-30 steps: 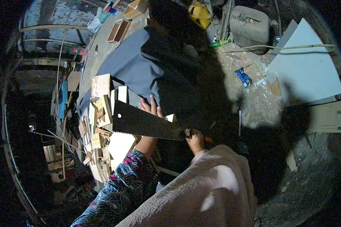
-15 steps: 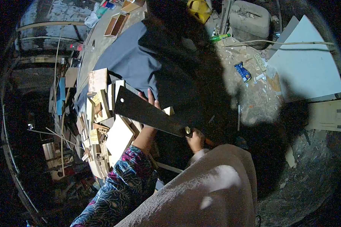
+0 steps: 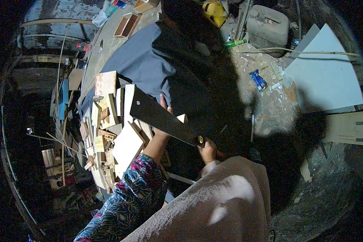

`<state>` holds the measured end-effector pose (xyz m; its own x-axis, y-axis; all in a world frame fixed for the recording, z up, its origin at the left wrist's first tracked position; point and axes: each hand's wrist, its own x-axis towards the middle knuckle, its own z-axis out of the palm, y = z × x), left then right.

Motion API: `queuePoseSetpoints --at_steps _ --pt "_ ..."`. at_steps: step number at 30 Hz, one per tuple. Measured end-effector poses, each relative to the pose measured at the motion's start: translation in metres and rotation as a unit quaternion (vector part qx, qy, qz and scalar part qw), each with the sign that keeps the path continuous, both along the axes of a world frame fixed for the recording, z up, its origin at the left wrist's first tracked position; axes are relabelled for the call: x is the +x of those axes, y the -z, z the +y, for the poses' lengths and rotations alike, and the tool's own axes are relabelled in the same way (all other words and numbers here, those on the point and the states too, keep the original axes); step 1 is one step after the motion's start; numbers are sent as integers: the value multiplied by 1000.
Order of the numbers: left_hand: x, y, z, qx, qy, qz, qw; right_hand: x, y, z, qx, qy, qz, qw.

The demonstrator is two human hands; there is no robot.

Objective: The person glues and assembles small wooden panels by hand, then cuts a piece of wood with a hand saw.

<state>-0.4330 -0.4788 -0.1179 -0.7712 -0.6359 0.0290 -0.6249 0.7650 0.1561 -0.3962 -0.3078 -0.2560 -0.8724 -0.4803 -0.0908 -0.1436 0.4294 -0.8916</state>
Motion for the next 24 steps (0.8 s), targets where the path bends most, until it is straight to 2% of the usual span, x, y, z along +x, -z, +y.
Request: queuePoseSetpoints --at_steps 1,3,6,7,9,13,15,19,21,22,24 --pt "0 2 -1 0 1 0 1000 0 2 0 0 1 0 1000" --pt "1 6 -1 -141 11 -28 989 0 6 2 -5 -6 -5 1000" --pt "0 5 2 -181 0 -38 983 1 3 5 -8 -6 -7 1000" --pt "1 7 0 -180 0 -38 983 4 5 6 -7 -6 -6 1000" --pt "3 12 -6 -41 -22 -43 998 10 12 8 -7 10 -27 1000" --pt "1 9 -5 -23 -32 -41 998 8 13 7 33 -26 -80 996" --pt "1 7 -3 -35 -40 -65 996 12 17 6 -18 20 -11 1000" --pt "2 15 -7 -52 -34 -66 996 20 31 8 -4 0 -36 999" --pt "9 37 -17 -228 83 36 969 29 46 6 -12 -5 -7 1000" --pt "8 31 -13 -229 86 -4 970 28 43 7 -12 -6 -8 1000" --pt "4 21 -4 -212 57 -9 976 27 37 7 -9 0 -21 1000"
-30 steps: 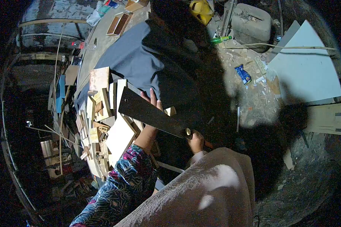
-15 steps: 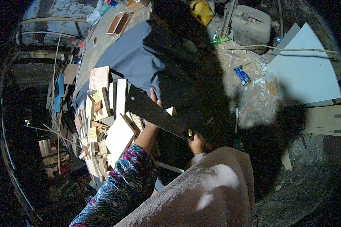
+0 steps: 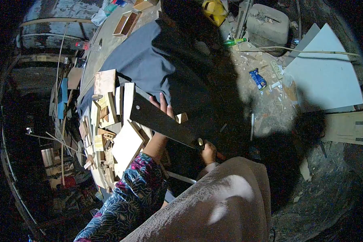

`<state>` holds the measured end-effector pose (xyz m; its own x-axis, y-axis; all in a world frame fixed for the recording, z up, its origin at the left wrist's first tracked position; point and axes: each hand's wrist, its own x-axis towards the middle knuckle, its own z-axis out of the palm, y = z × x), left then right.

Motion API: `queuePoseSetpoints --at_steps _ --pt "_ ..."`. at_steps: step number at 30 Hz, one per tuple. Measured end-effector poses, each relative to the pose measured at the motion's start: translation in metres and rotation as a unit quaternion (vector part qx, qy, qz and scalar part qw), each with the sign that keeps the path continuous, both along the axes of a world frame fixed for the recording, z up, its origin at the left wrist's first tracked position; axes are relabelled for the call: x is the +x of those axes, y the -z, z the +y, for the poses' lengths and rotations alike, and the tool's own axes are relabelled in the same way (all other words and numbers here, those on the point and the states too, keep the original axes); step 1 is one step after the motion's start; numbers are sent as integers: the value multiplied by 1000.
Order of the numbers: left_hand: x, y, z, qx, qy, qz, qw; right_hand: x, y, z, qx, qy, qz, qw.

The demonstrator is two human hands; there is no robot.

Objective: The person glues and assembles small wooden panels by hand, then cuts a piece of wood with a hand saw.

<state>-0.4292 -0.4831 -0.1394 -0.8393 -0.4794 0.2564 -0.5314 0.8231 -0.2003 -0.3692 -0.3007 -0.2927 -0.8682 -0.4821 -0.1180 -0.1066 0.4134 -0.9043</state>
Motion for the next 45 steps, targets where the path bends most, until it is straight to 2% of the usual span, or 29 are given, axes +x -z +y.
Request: queuePoseSetpoints --at_steps 2,4,7,8,12,14,18,22,24,28,30,35,37,40,45 --pt "-3 -12 5 17 -29 1 999 -5 -12 -2 2 6 -12 1000" --pt "-1 -20 5 156 -55 -7 986 -10 -21 -3 4 9 -19 1000" --pt "-4 -13 3 157 -75 14 985 -16 -26 -5 12 11 5 1000" --pt "-5 -17 7 32 -61 -5 998 -15 -23 -6 -1 9 3 1000" --pt "0 -1 0 52 -38 52 997 0 5 -8 -4 3 17 1000" --pt "-3 -17 1 190 -99 -58 975 -4 -7 -8 -14 18 19 1000" --pt "2 -12 -1 183 -91 -68 977 -4 -4 -8 -12 12 29 999" --pt "1 -12 1 117 -65 -31 991 -9 -12 -8 -20 13 9 1000" --pt "-4 -13 4 74 -76 -41 994 -6 -9 -6 -17 17 36 999" --pt "-3 -12 2 77 -62 -9 995 -2 0 -5 -29 2 1 1000" --pt "-4 -18 4 187 -106 -38 976 -1 -4 -5 -49 34 16 998" --pt "-4 -22 4 188 -112 -68 973 -6 -16 -5 -28 23 -10 999" --pt "-4 -18 6 74 -61 -32 995 -4 -12 -6 -31 27 0 999" --pt "-4 -16 5 122 -76 -12 990 1 -3 -6 -35 33 14 999" --pt "-4 -17 4 115 -81 -29 990 6 7 -8 -43 41 39 997"
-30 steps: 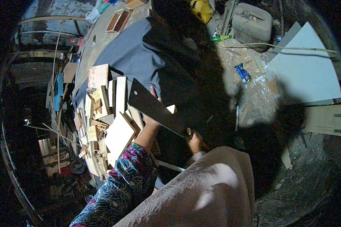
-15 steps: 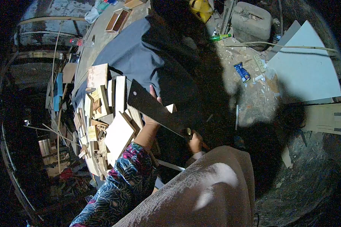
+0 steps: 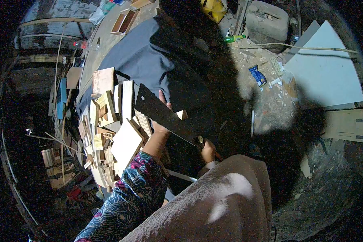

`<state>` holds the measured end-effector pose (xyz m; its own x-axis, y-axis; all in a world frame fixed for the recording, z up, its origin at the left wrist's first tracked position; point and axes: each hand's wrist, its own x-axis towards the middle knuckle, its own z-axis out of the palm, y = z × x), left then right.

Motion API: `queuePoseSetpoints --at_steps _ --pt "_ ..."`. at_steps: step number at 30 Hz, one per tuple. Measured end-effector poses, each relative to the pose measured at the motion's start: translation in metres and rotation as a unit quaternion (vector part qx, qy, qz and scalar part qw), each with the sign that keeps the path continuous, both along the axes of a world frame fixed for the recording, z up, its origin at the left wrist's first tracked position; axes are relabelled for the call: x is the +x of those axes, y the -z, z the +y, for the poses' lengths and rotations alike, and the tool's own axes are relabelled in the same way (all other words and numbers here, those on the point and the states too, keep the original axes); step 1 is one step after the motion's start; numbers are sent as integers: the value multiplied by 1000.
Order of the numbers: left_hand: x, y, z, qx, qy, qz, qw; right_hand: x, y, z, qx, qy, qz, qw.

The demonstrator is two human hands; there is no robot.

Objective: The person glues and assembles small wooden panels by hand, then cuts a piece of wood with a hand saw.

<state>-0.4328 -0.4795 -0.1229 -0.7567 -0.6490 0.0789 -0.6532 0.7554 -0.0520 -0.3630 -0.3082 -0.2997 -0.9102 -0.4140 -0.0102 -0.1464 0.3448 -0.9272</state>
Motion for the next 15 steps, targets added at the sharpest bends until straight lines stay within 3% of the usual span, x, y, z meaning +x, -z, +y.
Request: queuePoseSetpoints --at_steps 15 --pt "-3 -13 7 52 -58 -111 991 2 -12 7 91 -79 -45 992"
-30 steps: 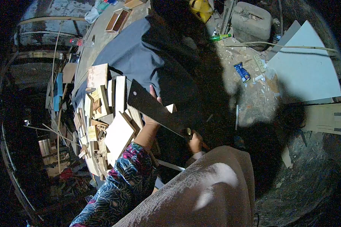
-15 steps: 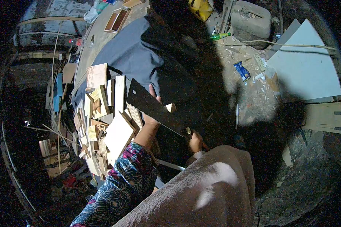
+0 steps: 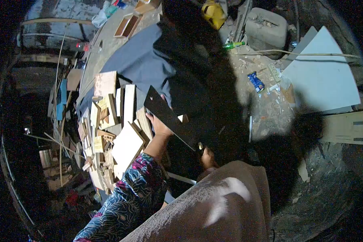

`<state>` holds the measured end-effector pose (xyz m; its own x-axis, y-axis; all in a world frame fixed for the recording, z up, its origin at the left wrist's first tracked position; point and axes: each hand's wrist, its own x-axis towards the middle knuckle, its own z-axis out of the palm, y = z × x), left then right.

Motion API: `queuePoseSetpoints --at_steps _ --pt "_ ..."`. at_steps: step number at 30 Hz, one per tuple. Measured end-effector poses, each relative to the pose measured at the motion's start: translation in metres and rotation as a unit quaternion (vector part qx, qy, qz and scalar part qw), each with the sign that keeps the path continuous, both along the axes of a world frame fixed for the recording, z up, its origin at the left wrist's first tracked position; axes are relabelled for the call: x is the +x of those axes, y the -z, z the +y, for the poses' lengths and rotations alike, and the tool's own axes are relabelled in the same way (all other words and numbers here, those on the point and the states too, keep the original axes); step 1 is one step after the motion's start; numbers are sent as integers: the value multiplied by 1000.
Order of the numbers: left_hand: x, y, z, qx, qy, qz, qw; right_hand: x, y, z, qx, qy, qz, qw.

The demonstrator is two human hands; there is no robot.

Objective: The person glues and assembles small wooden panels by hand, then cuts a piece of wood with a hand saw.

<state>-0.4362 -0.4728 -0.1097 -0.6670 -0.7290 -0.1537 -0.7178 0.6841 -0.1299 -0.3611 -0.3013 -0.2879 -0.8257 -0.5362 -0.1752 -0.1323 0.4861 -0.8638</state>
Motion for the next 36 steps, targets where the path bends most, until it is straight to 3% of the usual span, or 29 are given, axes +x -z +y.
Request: queuePoseSetpoints --at_steps 7,9,12,14,15,17,18,19,21,22,24,25,27,28,29,31,32,33,35,36 --pt "4 8 -7 5 10 -25 1000 2 4 24 -7 -25 -40 999" --pt "1 15 -11 -29 13 -6 999 6 12 20 -56 45 16 997" --pt "-4 6 -1 -7 18 1 1000 -19 -27 7 -2 2 22 1000" --pt "-4 2 -6 -33 59 -120 990 -19 -18 10 17 -13 -13 1000" --pt "-6 5 -12 -39 58 -119 990 -19 -17 17 15 -27 -18 999" --pt "-8 -1 -5 -60 37 1 998 -20 -22 25 13 -41 -34 998" --pt "-11 -6 -4 -59 76 46 994 -27 -22 19 10 -38 -39 998" --pt "-10 -8 2 -74 88 15 993 -23 -25 19 12 -40 -54 998" --pt "-15 -25 5 95 42 -54 993 -37 -45 -9 6 -24 -30 999" --pt "-7 -13 0 94 40 -56 993 -36 -32 -17 -13 -13 7 1000" --pt "8 20 -23 46 60 100 992 -29 -15 -1 -15 -16 -19 1000" --pt "11 22 -23 46 59 99 992 -29 -22 7 -7 -22 -50 998" --pt "11 31 -25 -58 108 42 992 -36 -32 -6 -15 -5 -23 1000" --pt "-4 2 -5 60 42 94 993 -39 -47 -13 -23 8 -3 1000" --pt "6 17 -13 63 35 90 993 -42 -54 -16 -30 17 15 999" --pt "24 48 -44 -48 164 31 985 -43 -45 -29 -46 31 25 998" --pt "1 12 -15 34 40 66 996 -49 -46 -35 -50 33 26 998" --pt "6 10 -13 34 38 63 997 -46 -50 -35 -48 33 19 998" --pt "3 17 -14 -120 111 46 985 -53 -52 -33 -42 37 18 998" --pt "17 32 -34 -53 179 -2 982 -49 -52 -26 -34 35 10 999"
